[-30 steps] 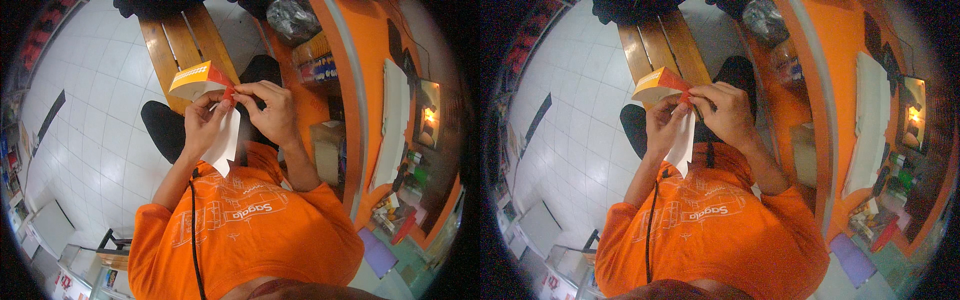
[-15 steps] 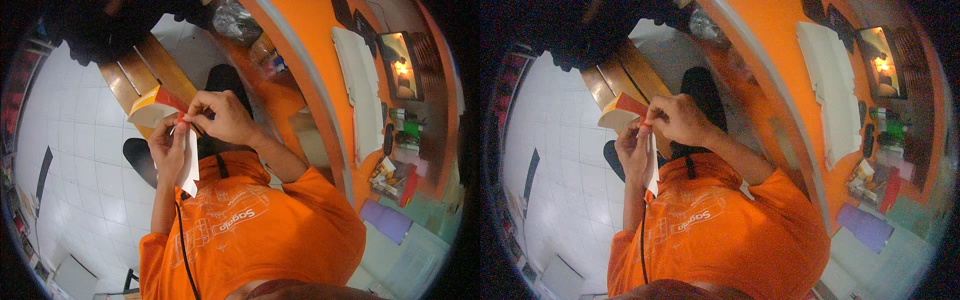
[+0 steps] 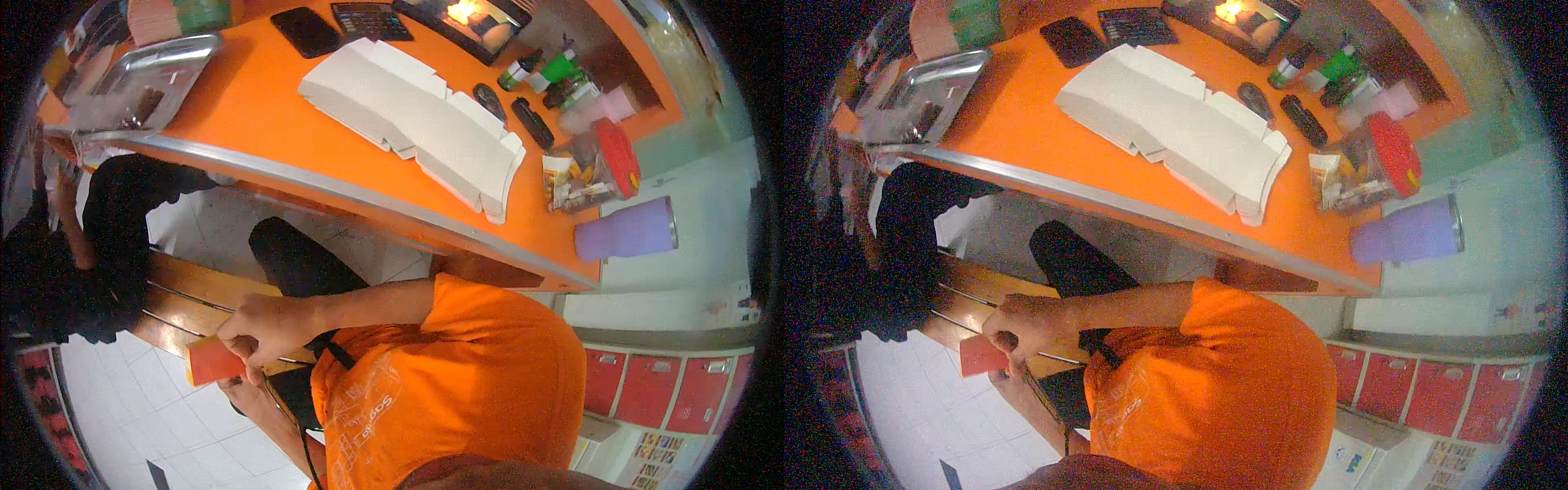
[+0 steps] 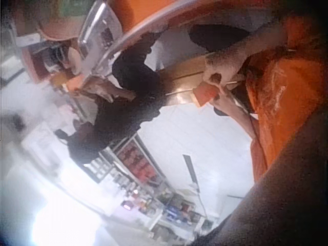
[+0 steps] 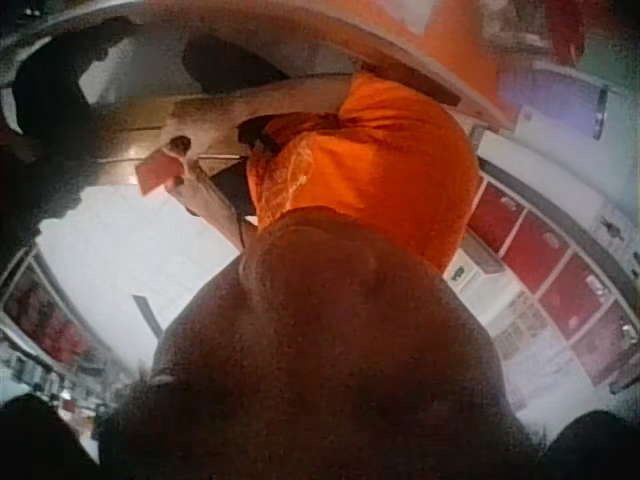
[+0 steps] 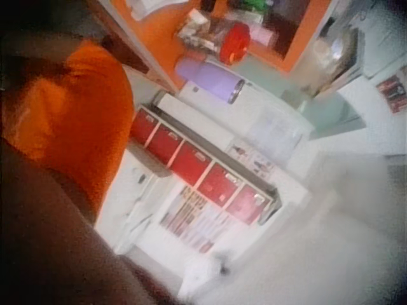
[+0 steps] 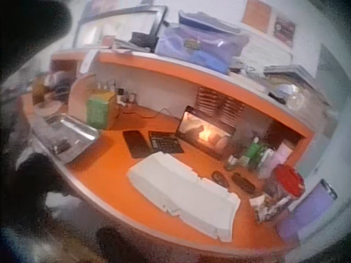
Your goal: The person assembles small, flat-packed cardboard boxes by folding the flaps and tucking the tabs into slots. The person works at a counter, repeatedly picking up a flat piece, folding it into a box shape, and placing the finished box on the counter.
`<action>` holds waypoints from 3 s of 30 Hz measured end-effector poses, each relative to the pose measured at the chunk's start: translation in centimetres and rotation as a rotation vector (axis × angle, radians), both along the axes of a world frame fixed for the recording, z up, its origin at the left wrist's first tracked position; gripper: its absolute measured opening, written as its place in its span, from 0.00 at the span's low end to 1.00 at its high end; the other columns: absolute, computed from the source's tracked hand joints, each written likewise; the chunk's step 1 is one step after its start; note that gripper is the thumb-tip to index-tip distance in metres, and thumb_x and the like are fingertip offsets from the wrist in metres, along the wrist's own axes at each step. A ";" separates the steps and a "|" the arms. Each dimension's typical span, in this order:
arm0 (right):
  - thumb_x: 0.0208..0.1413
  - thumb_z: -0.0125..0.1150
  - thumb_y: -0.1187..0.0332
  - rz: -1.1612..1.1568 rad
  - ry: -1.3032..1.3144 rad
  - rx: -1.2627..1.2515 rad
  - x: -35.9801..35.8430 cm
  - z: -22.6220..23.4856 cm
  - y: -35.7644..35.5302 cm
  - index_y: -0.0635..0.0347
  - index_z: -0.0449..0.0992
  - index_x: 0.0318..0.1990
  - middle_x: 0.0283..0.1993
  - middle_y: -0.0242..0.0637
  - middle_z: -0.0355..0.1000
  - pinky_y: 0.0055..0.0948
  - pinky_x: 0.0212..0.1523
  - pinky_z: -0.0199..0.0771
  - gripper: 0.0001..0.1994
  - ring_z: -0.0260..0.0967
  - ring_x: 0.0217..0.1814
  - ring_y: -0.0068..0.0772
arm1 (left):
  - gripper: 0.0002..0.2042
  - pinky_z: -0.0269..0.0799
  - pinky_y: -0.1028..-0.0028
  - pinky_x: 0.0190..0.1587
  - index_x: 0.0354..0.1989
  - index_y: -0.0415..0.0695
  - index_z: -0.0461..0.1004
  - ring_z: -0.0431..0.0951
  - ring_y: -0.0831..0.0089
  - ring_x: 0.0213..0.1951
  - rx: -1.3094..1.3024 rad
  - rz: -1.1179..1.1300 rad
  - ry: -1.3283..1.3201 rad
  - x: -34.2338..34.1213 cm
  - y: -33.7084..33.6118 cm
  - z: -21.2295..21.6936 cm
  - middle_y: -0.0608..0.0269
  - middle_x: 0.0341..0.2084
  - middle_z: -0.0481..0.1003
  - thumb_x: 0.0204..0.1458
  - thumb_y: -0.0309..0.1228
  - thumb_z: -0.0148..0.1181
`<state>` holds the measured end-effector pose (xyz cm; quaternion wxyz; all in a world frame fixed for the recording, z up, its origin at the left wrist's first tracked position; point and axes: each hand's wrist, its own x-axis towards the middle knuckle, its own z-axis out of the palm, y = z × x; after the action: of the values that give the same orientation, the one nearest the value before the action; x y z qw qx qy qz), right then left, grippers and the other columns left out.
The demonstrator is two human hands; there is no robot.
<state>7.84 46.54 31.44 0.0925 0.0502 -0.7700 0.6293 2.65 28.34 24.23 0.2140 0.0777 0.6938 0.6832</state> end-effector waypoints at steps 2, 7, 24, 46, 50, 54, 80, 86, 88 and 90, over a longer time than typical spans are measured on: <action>0.34 0.80 0.58 -0.040 0.053 0.104 0.1 0.4 0.3 0.59 0.66 0.20 0.20 0.35 0.69 0.34 0.26 0.68 0.23 0.70 0.23 0.39 | 0.12 0.72 0.74 0.48 0.41 0.35 0.76 0.75 0.74 0.40 0.003 0.010 0.023 0.2 0.0 0.2 0.63 0.36 0.77 0.49 0.23 0.69; 0.35 0.79 0.49 -0.091 0.103 0.303 -0.4 -1.3 0.5 0.57 0.63 0.20 0.19 0.33 0.67 0.34 0.25 0.66 0.28 0.68 0.22 0.38 | 0.12 0.74 0.72 0.47 0.40 0.35 0.76 0.76 0.73 0.40 -0.007 0.080 0.128 1.0 -0.4 -0.2 0.61 0.36 0.78 0.48 0.23 0.69; 0.53 0.65 0.67 -0.207 -0.354 -0.023 3.2 -11.4 -2.0 0.68 0.70 0.44 0.37 0.48 0.73 0.38 0.36 0.69 0.16 0.72 0.37 0.40 | 0.27 0.69 0.68 0.42 0.49 0.38 0.68 0.71 0.65 0.45 -0.085 -0.328 0.462 -0.7 0.2 1.0 0.57 0.44 0.70 0.43 0.36 0.71; 0.61 0.50 0.70 -0.040 -0.670 0.138 8.3 -11.0 -0.7 0.76 0.56 0.63 0.44 0.65 0.73 0.45 0.44 0.76 0.26 0.76 0.45 0.55 | 0.23 0.72 0.60 0.46 0.42 0.42 0.72 0.73 0.53 0.44 -0.405 -0.721 0.860 7.3 -1.9 -0.8 0.53 0.43 0.70 0.37 0.27 0.75; 0.53 0.54 0.77 -0.082 -0.820 -0.167 8.1 -7.5 0.0 0.70 0.56 0.63 0.33 0.62 0.73 0.48 0.40 0.76 0.28 0.77 0.41 0.53 | 0.17 0.74 0.65 0.41 0.40 0.39 0.72 0.74 0.57 0.43 -0.423 -0.779 0.900 6.0 -1.9 -1.2 0.54 0.40 0.72 0.43 0.25 0.72; 0.59 0.54 0.71 -0.067 -0.507 0.159 8.9 -9.2 0.2 0.70 0.58 0.61 0.39 0.61 0.75 0.50 0.44 0.75 0.24 0.76 0.42 0.57 | 0.07 0.75 0.68 0.34 0.32 0.38 0.76 0.77 0.63 0.30 -0.296 -0.600 0.717 5.9 -1.6 -1.7 0.56 0.31 0.77 0.47 0.23 0.69; 0.50 0.62 0.73 0.129 -0.545 0.050 11.2 -8.3 -3.5 0.67 0.77 0.40 0.35 0.51 0.78 0.42 0.36 0.75 0.10 0.78 0.36 0.48 | 0.07 0.69 0.78 0.31 0.30 0.36 0.76 0.73 0.79 0.26 -0.101 -0.326 -0.933 8.9 -7.9 -2.9 0.63 0.27 0.77 0.59 0.27 0.60; 0.47 0.60 0.74 0.127 -0.435 0.123 11.3 -8.1 -5.4 0.68 0.81 0.34 0.29 0.52 0.78 0.41 0.32 0.76 0.08 0.78 0.30 0.47 | 0.07 0.74 0.76 0.37 0.34 0.34 0.77 0.78 0.76 0.32 -0.017 -0.394 -0.937 8.8 -8.6 -3.2 0.59 0.32 0.79 0.59 0.26 0.61; 0.46 0.60 0.75 0.098 -0.453 0.179 11.2 -7.2 -6.0 0.68 0.81 0.31 0.26 0.53 0.77 0.40 0.31 0.76 0.07 0.78 0.28 0.47 | 0.07 0.73 0.76 0.37 0.34 0.33 0.77 0.77 0.76 0.33 -0.043 -0.418 -0.886 8.9 -8.9 -3.2 0.60 0.32 0.79 0.59 0.26 0.60; 0.45 0.60 0.76 0.024 -0.437 0.215 11.3 -7.0 -6.4 0.68 0.80 0.30 0.25 0.54 0.76 0.40 0.30 0.76 0.06 0.78 0.26 0.46 | 0.07 0.72 0.77 0.38 0.35 0.33 0.76 0.77 0.77 0.34 -0.015 -0.410 -0.819 9.3 -8.9 -4.0 0.60 0.33 0.79 0.59 0.26 0.60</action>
<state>19.13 40.18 24.42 -0.0897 -0.0682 -0.8337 0.5406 11.98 19.41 20.25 0.6020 -0.0643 0.5272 0.5962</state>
